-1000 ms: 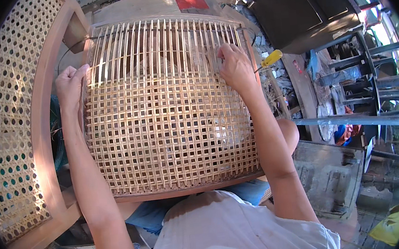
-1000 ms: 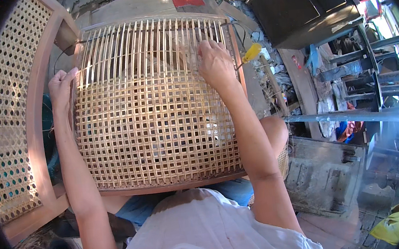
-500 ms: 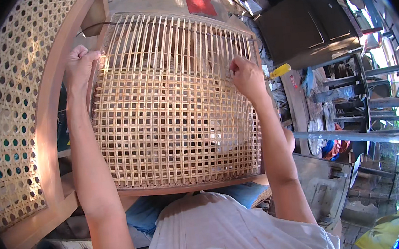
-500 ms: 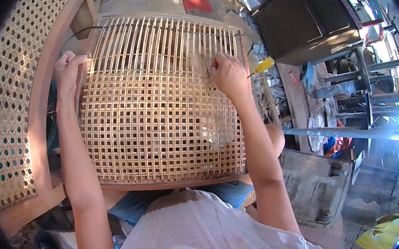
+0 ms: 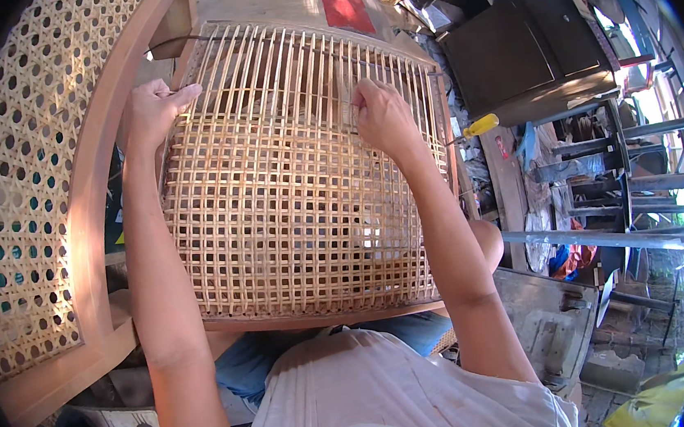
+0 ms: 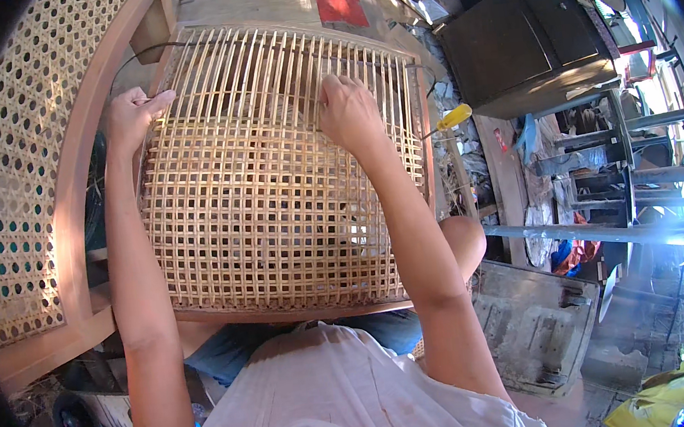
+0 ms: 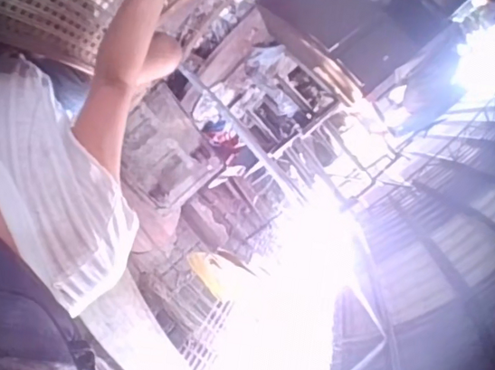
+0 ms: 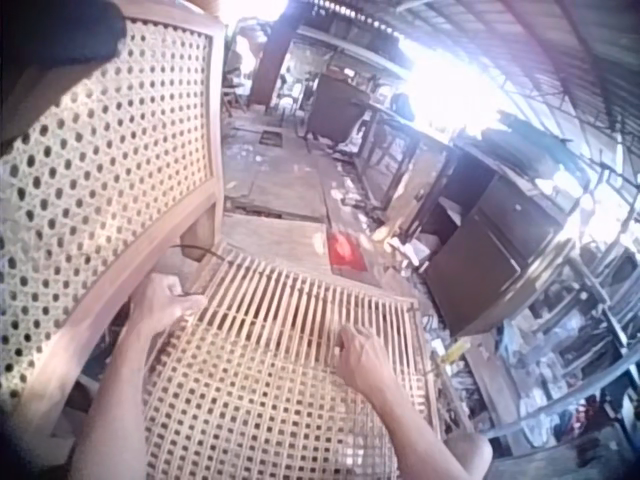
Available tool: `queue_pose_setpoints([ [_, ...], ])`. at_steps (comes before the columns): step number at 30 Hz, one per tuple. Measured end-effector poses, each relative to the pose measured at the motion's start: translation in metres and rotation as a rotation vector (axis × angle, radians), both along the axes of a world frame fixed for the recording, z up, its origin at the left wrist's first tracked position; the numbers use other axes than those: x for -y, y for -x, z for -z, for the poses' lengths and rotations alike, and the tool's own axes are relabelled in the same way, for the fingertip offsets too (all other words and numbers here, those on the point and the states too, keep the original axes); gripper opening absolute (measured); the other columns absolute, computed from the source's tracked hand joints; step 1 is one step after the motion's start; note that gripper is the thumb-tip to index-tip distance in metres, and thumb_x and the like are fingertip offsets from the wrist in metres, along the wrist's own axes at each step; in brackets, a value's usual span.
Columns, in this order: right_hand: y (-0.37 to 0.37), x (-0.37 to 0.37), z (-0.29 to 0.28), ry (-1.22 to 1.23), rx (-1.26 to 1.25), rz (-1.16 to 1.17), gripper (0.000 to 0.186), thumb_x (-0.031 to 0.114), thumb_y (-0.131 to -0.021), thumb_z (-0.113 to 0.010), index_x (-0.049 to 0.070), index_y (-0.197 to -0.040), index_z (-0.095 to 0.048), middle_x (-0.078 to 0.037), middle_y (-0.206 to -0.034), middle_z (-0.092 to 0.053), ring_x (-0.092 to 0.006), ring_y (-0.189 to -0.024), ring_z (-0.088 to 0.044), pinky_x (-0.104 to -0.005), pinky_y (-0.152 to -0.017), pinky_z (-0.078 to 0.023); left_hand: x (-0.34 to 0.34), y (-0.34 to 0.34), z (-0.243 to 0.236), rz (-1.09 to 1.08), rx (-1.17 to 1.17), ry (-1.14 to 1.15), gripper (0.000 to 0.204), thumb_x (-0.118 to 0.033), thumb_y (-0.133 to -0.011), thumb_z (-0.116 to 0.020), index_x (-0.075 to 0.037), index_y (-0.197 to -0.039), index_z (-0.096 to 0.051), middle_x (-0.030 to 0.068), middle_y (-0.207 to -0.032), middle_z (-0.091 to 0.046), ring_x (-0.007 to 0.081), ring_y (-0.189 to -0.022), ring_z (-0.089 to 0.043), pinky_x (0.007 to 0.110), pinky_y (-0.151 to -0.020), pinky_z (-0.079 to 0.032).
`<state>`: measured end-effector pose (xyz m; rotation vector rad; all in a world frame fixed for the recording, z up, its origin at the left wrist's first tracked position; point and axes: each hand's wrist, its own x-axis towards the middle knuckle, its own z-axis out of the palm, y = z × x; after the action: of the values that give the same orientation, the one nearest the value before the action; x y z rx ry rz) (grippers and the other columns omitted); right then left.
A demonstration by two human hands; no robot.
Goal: Weaving a chair seat using rattan or cane strips.
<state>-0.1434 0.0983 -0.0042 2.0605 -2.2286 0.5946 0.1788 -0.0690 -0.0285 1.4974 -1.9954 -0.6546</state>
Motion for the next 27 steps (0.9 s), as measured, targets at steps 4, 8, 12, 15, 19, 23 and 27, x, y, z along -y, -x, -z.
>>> queue_pose_setpoints([
  [4,-0.003,0.005,-0.003,-0.085,0.038,0.066,0.013,0.002,-0.078,-0.052,0.001,-0.087,-0.062,-0.020,-0.090,-0.067,-0.0388,-0.091,-0.065,-0.0470,-0.082,-0.050,0.012,-0.004,0.024,0.068,-0.460,-0.115,0.048,-0.025,-0.080,-0.081,-0.012,-0.059,-0.041,-0.0062,-0.058,-0.044,0.0044,-0.056,-0.036,0.026,-0.051,-0.030],
  [8,0.001,-0.001,-0.003,-0.059,0.039,0.083,0.010,0.006,-0.080,-0.055,0.003,-0.085,-0.063,-0.019,-0.092,-0.068,-0.0385,-0.088,-0.065,-0.0470,-0.079,-0.051,0.005,0.003,0.017,0.108,-0.576,-0.089,0.048,-0.017,-0.080,-0.079,-0.014,-0.061,-0.035,-0.0087,-0.059,-0.035,0.0030,-0.057,-0.029,0.025,-0.051,-0.026],
  [12,-0.020,-0.011,0.001,-0.029,-0.032,0.052,0.010,0.007,-0.081,-0.054,0.003,-0.083,-0.064,-0.017,-0.087,-0.069,-0.0370,-0.087,-0.066,-0.0450,-0.079,-0.052,0.005,-0.010,0.018,0.104,-0.564,-0.075,0.048,-0.012,-0.080,-0.077,-0.014,-0.062,-0.032,-0.0086,-0.060,-0.032,0.0034,-0.058,-0.028,0.025,-0.051,-0.025],
  [15,-0.004,-0.006,-0.011,-0.208,0.045,0.011,0.014,0.004,-0.081,-0.051,0.003,-0.086,-0.064,-0.018,-0.091,-0.069,-0.0374,-0.090,-0.066,-0.0442,-0.080,-0.052,0.002,-0.004,0.017,0.122,-0.590,-0.038,0.048,-0.010,-0.079,-0.075,-0.014,-0.064,-0.030,-0.0084,-0.061,-0.029,0.0040,-0.059,-0.027,0.025,-0.052,-0.025],
  [19,-0.037,0.017,-0.017,-0.140,0.256,-0.090,0.016,0.002,-0.078,-0.052,0.001,-0.088,-0.064,-0.022,-0.094,-0.068,-0.0403,-0.093,-0.065,-0.0452,-0.083,-0.052,0.001,-0.004,0.017,0.100,-0.511,-0.047,0.048,-0.010,-0.077,-0.075,-0.014,-0.065,-0.029,-0.0075,-0.061,-0.028,0.0047,-0.060,-0.027,0.026,-0.053,-0.026],
  [23,-0.048,0.033,-0.003,-0.123,0.086,-0.078,0.015,0.000,-0.076,-0.052,0.000,-0.085,-0.064,-0.023,-0.092,-0.069,-0.0404,-0.090,-0.066,-0.0458,-0.085,-0.052,0.003,-0.001,0.015,0.093,-0.528,-0.095,0.047,-0.009,-0.076,-0.075,-0.014,-0.065,-0.029,-0.0070,-0.062,-0.028,0.0051,-0.061,-0.028,0.026,-0.055,-0.027],
  [27,-0.056,0.030,-0.001,-0.161,0.129,0.010,0.013,0.003,-0.075,-0.054,0.001,-0.083,-0.065,-0.022,-0.088,-0.069,-0.0399,-0.085,-0.067,-0.0453,-0.082,-0.052,-0.002,-0.002,0.010,0.059,-0.472,-0.047,0.045,-0.008,-0.076,-0.073,-0.014,-0.066,-0.029,-0.0073,-0.063,-0.027,0.0055,-0.061,-0.027,0.026,-0.056,-0.028],
])
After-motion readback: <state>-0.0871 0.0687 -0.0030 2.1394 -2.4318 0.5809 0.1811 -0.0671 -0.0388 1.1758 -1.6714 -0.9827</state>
